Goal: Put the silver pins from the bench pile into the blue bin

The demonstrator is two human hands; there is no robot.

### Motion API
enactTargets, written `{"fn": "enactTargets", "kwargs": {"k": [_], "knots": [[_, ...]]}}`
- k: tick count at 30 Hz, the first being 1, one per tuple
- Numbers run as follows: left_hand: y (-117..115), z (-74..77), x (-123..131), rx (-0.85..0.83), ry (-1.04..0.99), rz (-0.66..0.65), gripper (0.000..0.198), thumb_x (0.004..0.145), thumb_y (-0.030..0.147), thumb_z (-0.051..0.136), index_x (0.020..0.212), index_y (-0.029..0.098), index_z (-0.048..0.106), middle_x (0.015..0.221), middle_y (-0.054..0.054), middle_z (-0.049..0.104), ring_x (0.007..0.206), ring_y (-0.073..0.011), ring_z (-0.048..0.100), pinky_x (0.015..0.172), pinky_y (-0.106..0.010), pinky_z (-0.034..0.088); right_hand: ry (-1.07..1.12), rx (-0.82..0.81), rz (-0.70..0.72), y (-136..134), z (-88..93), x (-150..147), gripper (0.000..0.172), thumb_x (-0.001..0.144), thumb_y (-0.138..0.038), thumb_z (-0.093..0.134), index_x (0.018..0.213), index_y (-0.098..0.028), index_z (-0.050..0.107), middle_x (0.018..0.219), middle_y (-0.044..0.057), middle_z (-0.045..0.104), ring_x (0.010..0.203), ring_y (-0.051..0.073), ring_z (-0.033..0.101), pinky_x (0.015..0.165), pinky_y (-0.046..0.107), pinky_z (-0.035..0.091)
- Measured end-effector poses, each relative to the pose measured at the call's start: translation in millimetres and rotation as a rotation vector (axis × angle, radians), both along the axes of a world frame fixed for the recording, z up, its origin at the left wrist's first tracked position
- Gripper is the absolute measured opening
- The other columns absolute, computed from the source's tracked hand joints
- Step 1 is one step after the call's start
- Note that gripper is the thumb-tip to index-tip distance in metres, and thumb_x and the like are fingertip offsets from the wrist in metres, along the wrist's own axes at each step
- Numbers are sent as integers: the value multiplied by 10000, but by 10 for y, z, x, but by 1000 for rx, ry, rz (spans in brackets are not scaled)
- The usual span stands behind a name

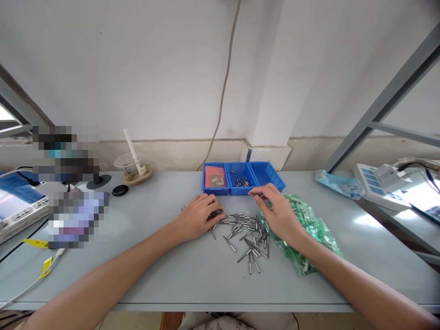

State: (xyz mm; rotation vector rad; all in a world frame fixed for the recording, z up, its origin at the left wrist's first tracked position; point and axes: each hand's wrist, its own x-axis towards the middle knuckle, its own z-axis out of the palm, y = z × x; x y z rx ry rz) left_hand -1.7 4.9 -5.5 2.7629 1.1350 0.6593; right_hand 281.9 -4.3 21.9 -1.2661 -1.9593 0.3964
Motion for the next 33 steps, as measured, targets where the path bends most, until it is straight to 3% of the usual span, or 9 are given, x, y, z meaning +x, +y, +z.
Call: {"fn": "enactTargets", "kwargs": {"k": [5, 11, 18, 22, 29, 33], "knots": [[-3, -5, -7, -4, -3, -3, 199, 1090, 387, 563, 1126, 220, 666, 1092, -51, 650, 979, -222, 591, 885, -378, 460, -72, 48, -10, 16, -10, 17, 135, 1030, -254, 561, 1043, -282, 693, 1045, 62, 691, 1049, 297, 587, 844, 434, 499], [-4, 2, -8, -12, 2, 0, 198, 1089, 381, 565, 1131, 220, 672, 1088, -45, 649, 976, -217, 589, 892, -379, 461, -39, -50, 12, 15, -26, 4, 75, 993, -306, 644, 1018, -299, 715, 1027, 51, 726, 1037, 285, 629, 693, 352, 499], [2, -3, -7, -4, -8, -3, 194, 1085, 377, 572, 1128, 222, 680, 1087, -50, 649, 983, -219, 597, 895, -377, 466, 42, -137, 1, -18, 2, -1, 144, 1052, -358, 568, 1183, -322, 615, 1010, 25, 772, 992, 267, 683, 736, 364, 496], [4, -8, -11, 1, -1, -1, 200, 1088, 384, 566, 1127, 222, 677, 1085, -48, 646, 984, -220, 595, 888, -372, 461, -3, -80, 52, -29, 15, 1, 217, 1109, -363, 438, 1162, -323, 644, 1018, 24, 781, 1016, 265, 668, 762, 375, 493], [4, -7, -11, -1, 2, -5, 198, 1088, 385, 568, 1131, 218, 667, 1085, -48, 647, 974, -220, 592, 882, -377, 459, -14, -88, 7, -32, 5, -26, 259, 1093, -407, 476, 1127, -309, 712, 1069, 47, 787, 991, 270, 665, 634, 342, 477], [4, -17, -13, 5, -8, -7, 196, 1087, 382, 571, 1128, 218, 670, 1087, -50, 649, 981, -221, 595, 889, -378, 464, 18, -76, 4, -33, -5, -29, 289, 1109, -385, 429, 1209, -315, 691, 1152, 40, 786, 1037, 264, 677, 770, 385, 514]]}}
